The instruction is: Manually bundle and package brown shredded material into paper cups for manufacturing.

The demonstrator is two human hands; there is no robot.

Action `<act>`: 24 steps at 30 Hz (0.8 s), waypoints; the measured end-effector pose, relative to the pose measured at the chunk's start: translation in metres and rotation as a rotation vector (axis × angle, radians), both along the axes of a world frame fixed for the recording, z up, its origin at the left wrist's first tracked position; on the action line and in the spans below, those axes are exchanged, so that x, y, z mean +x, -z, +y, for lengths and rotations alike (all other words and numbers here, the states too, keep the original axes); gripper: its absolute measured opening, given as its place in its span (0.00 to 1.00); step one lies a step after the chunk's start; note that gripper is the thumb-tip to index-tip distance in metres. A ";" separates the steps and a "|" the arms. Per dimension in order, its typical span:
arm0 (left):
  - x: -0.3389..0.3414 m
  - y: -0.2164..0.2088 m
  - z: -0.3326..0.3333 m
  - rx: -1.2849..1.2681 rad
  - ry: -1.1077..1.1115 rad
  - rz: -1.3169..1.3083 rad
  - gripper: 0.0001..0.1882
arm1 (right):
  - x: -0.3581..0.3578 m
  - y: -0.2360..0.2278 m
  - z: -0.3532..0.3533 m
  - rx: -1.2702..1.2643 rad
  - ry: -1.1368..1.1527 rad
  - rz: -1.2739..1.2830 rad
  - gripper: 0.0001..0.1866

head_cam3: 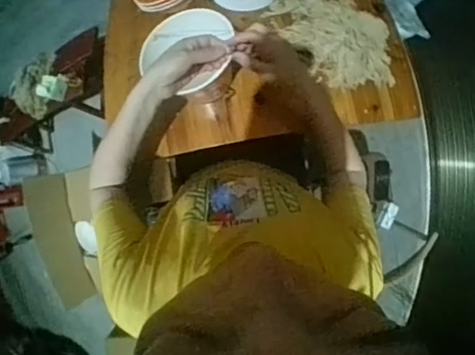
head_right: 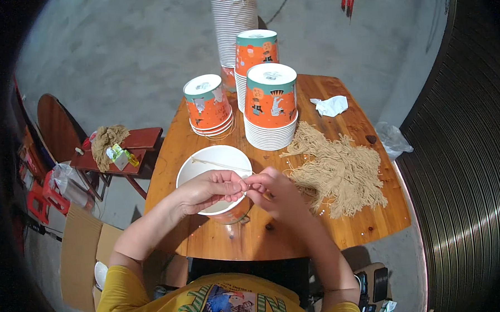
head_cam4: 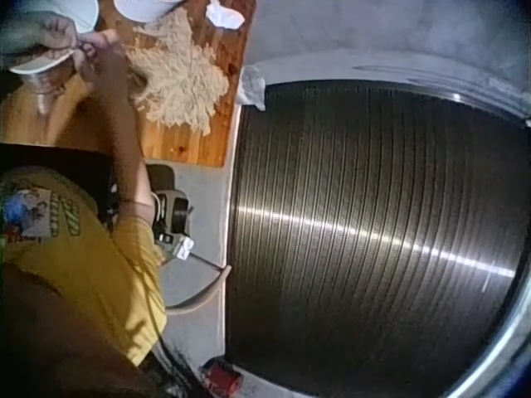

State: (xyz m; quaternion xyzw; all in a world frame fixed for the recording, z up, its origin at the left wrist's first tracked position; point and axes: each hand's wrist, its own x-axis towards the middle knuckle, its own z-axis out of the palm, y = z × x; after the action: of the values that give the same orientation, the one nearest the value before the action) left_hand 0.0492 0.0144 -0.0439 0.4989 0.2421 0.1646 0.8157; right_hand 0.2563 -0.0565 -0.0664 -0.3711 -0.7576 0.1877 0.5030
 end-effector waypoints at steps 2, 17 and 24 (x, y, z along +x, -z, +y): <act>0.001 -0.001 0.000 0.033 0.022 -0.021 0.07 | -0.002 -0.002 -0.002 0.001 0.036 -0.017 0.12; 0.007 -0.004 -0.004 0.001 -0.018 -0.054 0.04 | -0.003 0.001 -0.005 0.038 0.133 -0.038 0.12; 0.010 -0.003 -0.005 0.123 -0.040 -0.079 0.06 | 0.000 0.003 0.000 0.012 0.048 0.010 0.15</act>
State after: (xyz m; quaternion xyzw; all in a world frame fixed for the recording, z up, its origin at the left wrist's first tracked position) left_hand 0.0589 0.0093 -0.0414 0.5361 0.2088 0.2149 0.7892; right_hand 0.2563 -0.0569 -0.0697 -0.3852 -0.7472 0.1728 0.5132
